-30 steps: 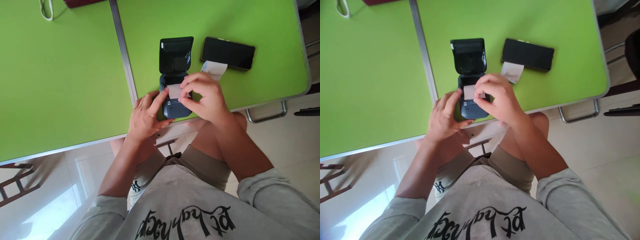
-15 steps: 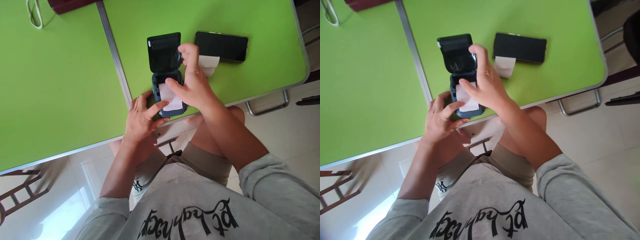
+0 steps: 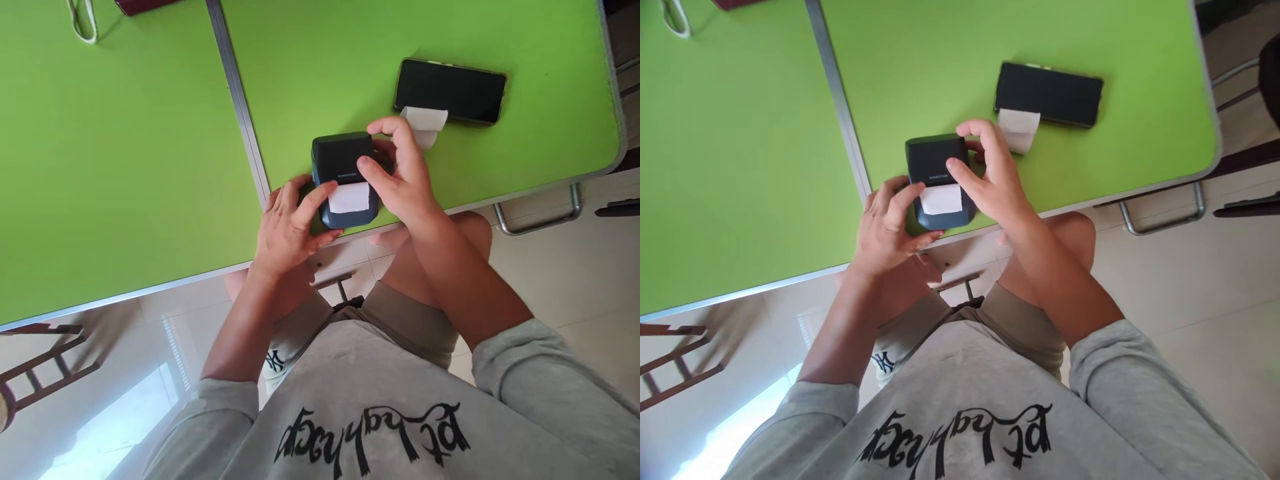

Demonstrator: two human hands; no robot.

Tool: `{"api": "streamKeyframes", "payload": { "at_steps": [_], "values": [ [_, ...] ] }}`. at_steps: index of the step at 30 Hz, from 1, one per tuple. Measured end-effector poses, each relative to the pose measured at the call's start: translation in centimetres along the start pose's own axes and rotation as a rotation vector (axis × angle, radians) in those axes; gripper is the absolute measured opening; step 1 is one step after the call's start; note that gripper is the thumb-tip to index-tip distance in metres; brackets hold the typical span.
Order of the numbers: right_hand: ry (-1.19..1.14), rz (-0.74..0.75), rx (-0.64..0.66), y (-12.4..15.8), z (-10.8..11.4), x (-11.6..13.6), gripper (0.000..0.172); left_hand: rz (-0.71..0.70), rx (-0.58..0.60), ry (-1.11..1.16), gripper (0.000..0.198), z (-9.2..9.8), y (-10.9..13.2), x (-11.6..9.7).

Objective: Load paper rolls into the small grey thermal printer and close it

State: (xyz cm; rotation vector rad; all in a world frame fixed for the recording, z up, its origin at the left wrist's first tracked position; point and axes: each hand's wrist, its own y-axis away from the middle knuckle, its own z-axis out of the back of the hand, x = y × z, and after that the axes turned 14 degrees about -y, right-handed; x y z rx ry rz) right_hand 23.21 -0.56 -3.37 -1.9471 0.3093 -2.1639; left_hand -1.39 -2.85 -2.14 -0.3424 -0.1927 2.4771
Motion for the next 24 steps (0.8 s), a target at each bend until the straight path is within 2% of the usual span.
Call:
{"api": "streamKeyframes", "payload": {
  "at_steps": [3,6,10,13,17,24],
  "values": [
    [0.094,0.027,0.123,-0.7,0.7,0.1,0.041,0.042,0.025,-0.014,0.095,0.1,-0.1,-0.3],
    [0.154,-0.006,0.221,-1.5,1.3,0.7,0.046,0.073,0.039,-0.021,0.093,0.3,-0.3,-0.5],
    [0.222,-0.032,0.285,-2.0,1.7,1.2,0.05,0.101,0.051,-0.019,0.092,0.4,-0.4,-0.5],
    [0.274,-0.017,0.295,-1.8,1.6,0.8,0.049,0.094,0.053,-0.017,0.093,0.4,-0.5,-0.5],
    [0.362,0.019,0.231,-0.9,1.0,0.0,0.049,0.1,0.056,-0.012,0.095,0.4,-0.5,-0.4],
    [0.305,0.037,0.168,-0.1,0.7,0.5,0.049,0.101,0.094,-0.005,0.097,0.5,-0.5,-0.4]
  ]
}}
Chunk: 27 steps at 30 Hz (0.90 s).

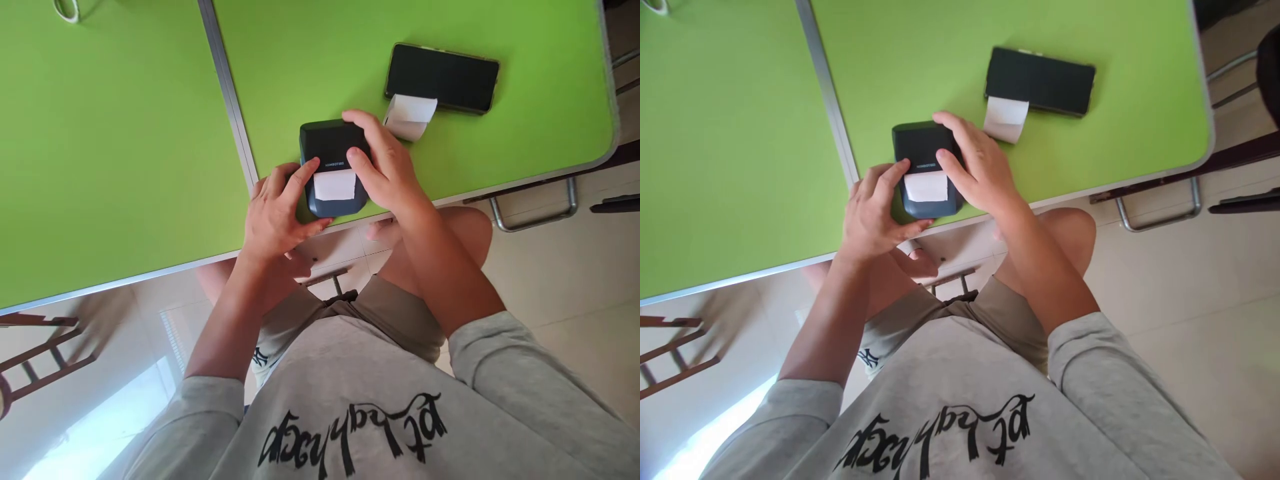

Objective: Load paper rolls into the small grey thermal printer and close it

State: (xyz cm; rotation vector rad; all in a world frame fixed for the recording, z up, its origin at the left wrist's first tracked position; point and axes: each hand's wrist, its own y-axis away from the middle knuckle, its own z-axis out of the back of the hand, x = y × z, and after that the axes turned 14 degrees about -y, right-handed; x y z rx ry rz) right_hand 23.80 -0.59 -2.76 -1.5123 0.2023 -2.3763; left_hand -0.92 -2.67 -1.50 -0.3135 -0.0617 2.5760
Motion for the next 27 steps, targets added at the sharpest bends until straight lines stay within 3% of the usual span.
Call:
{"api": "streamKeyframes", "payload": {
  "at_steps": [11,24,27],
  "values": [
    [0.02,-0.006,0.017,-0.6,0.3,1.3,0.038,0.075,0.06,-0.013,0.102,0.3,-0.4,-0.2],
    [-0.013,-0.056,0.024,-0.7,0.5,1.8,0.043,0.08,0.07,0.007,0.104,0.4,-0.6,-0.4],
    [0.0,-0.039,0.015,-0.6,0.5,1.9,0.04,0.103,0.059,0.017,0.115,0.3,-0.7,-0.4]
  ]
}}
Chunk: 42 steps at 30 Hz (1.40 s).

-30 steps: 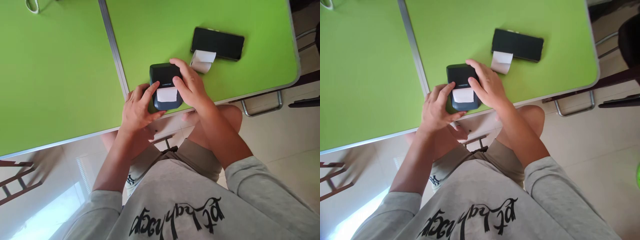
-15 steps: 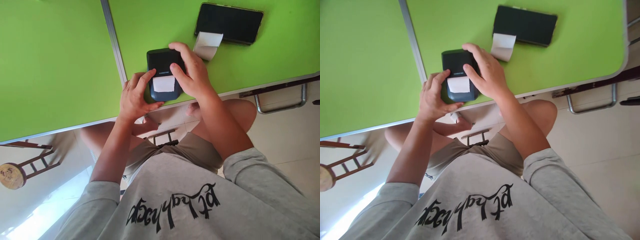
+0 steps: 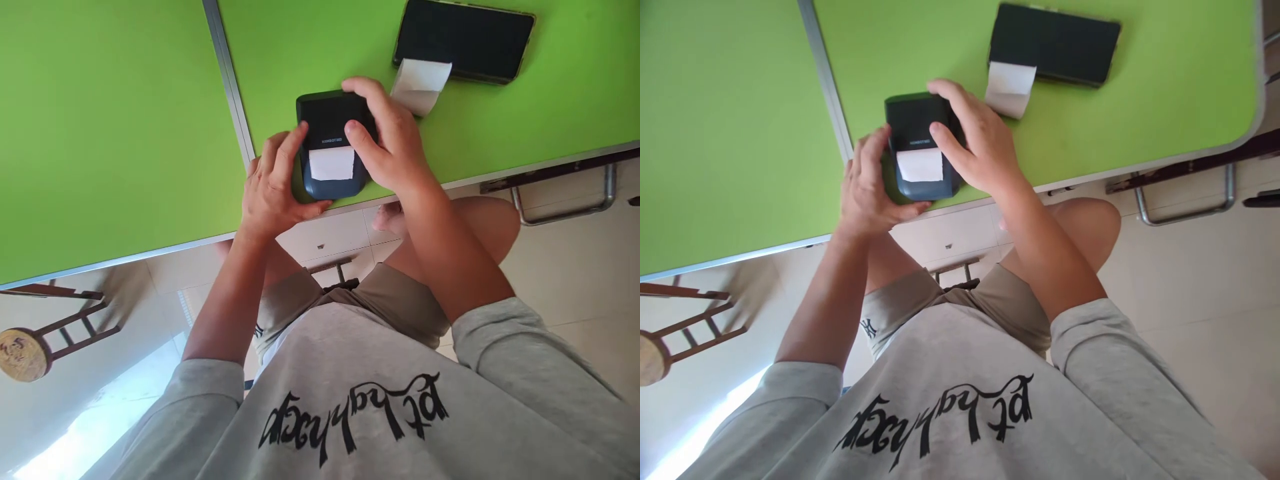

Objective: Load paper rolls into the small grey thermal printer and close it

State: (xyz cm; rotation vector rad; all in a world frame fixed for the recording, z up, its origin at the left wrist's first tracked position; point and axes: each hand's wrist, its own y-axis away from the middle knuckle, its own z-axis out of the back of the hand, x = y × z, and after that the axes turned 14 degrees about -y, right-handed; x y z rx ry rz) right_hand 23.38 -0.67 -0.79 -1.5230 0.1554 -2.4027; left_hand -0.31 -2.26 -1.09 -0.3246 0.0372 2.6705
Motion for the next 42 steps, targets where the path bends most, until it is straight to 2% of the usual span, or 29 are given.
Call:
{"api": "streamKeyframes", "payload": {
  "at_steps": [3,7,11,16,21,24,25,28,30,32,34,36,42],
  "values": [
    [0.049,0.068,-0.032,0.0,0.0,-0.2,0.038,0.011,0.026,0.031,0.134,-0.3,-0.4,0.0],
    [0.121,0.135,-0.065,-0.1,0.1,-1.0,0.039,-0.016,0.065,0.048,0.13,-1.0,-1.0,0.3],
    [0.209,0.196,-0.028,-0.1,0.3,-1.7,0.061,-0.047,0.115,0.083,0.129,-1.1,-1.1,0.5],
    [0.164,0.133,-0.088,-0.4,0.2,-2.2,0.067,-0.085,0.072,0.124,0.119,-1.7,-1.1,1.0],
    [0.17,-0.032,0.086,-1.0,0.4,-2.9,0.094,-0.112,0.04,0.13,0.119,-1.9,-0.8,1.1],
    [0.182,0.012,-0.083,-0.4,0.2,-1.0,0.064,-0.089,0.021,0.136,0.117,-1.2,-0.4,0.7],
    [0.181,0.013,-0.076,-0.1,0.1,-0.2,0.059,-0.081,0.014,0.135,0.115,-0.9,-0.2,0.5],
    [0.227,-0.121,-0.019,0.5,0.1,1.7,0.049,-0.057,0.009,0.109,0.109,-0.5,0.2,0.3],
    [0.239,-0.153,0.001,0.5,0.1,1.9,0.048,-0.059,0.007,0.075,0.107,-0.4,0.3,0.3],
    [0.217,-0.105,-0.003,0.5,0.1,1.5,0.049,-0.066,-0.005,0.039,0.108,-0.4,0.3,0.4],
    [0.204,-0.041,-0.056,0.6,0.0,0.8,0.055,-0.065,-0.021,0.011,0.11,-0.4,0.3,0.5],
    [0.219,-0.039,-0.093,0.7,-0.1,0.4,0.06,-0.056,-0.038,-0.004,0.11,-0.4,0.4,0.6],
    [0.307,-0.251,0.098,0.6,-0.2,1.2,0.06,-0.04,-0.081,-0.008,0.105,-0.1,0.4,0.6]
  ]
}}
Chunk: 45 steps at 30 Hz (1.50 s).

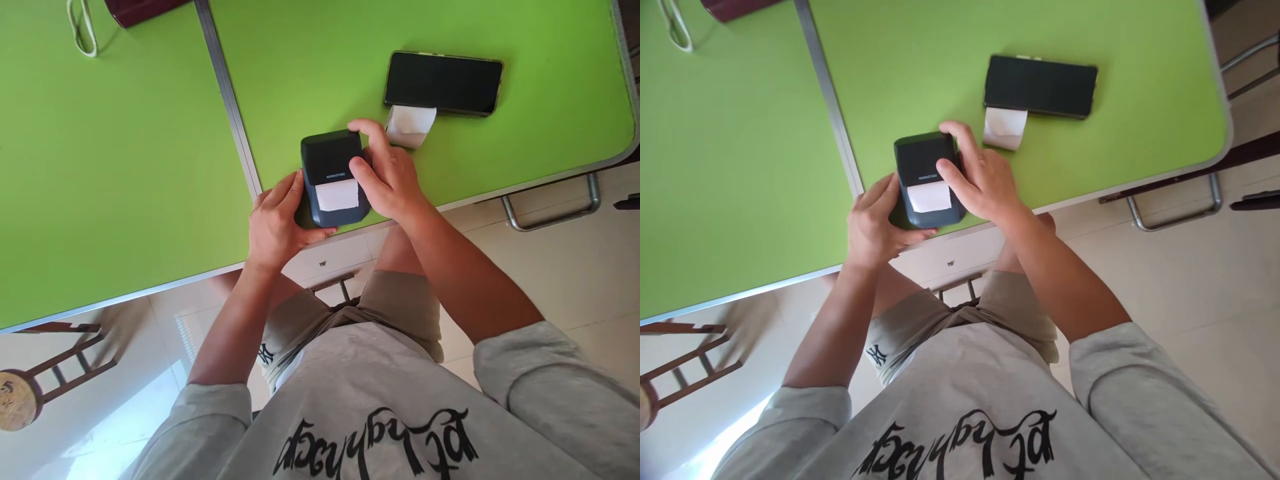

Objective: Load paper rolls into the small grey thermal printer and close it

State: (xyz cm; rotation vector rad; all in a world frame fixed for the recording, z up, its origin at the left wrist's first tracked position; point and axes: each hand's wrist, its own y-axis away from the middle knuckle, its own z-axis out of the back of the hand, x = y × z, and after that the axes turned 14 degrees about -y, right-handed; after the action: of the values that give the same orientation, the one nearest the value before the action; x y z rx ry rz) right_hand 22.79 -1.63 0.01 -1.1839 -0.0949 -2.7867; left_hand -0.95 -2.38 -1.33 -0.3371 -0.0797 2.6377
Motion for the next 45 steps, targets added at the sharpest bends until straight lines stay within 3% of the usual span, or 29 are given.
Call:
{"api": "streamKeyframes", "payload": {
  "at_steps": [7,12,17,21,24,28,32,35,37,40,42,45],
  "values": [
    [0.069,-0.015,0.069,-0.2,0.6,0.9,0.069,0.001,0.025,-0.008,0.104,-0.2,-0.4,0.2],
    [0.004,-0.033,0.061,-0.1,0.8,0.8,0.065,-0.005,0.018,0.012,0.103,-0.3,-0.3,0.2],
    [-0.178,-0.004,-0.084,-0.1,2.1,2.5,0.046,0.034,0.033,-0.016,0.108,-0.3,-0.2,-0.3],
    [-0.249,0.197,-0.253,-1.2,3.5,4.2,0.025,0.02,0.016,-0.023,0.107,-0.4,-0.1,-0.3],
    [-0.203,0.276,-0.27,-2.0,4.0,4.6,0.008,0.01,-0.006,-0.022,0.107,-0.6,0.1,-0.2],
    [0.078,0.197,-0.087,-2.9,4.0,4.6,0.007,0.009,0.0,-0.014,0.108,-0.6,0.1,-0.2],
    [0.391,0.084,0.167,-4.1,3.6,5.1,0.03,0.034,0.038,-0.005,0.109,-0.4,0.0,-0.3],
    [0.421,0.052,0.328,-5.2,3.7,5.9,0.04,0.04,0.06,0.009,0.108,-0.2,0.0,-0.4],
    [0.39,0.041,0.362,-5.7,4.1,6.4,0.038,0.033,0.061,0.02,0.107,-0.1,0.0,-0.4],
    [0.268,0.031,0.304,-5.0,5.3,6.6,0.041,0.028,0.054,0.012,0.107,-0.2,0.1,-0.4],
    [-0.01,0.06,0.197,-3.3,6.5,5.9,0.047,0.031,0.05,-0.006,0.107,-0.3,0.1,-0.4],
    [-0.584,0.052,-0.121,0.3,8.0,3.5,0.045,0.028,0.044,-0.03,0.107,-0.2,0.1,-0.6]
  ]
}}
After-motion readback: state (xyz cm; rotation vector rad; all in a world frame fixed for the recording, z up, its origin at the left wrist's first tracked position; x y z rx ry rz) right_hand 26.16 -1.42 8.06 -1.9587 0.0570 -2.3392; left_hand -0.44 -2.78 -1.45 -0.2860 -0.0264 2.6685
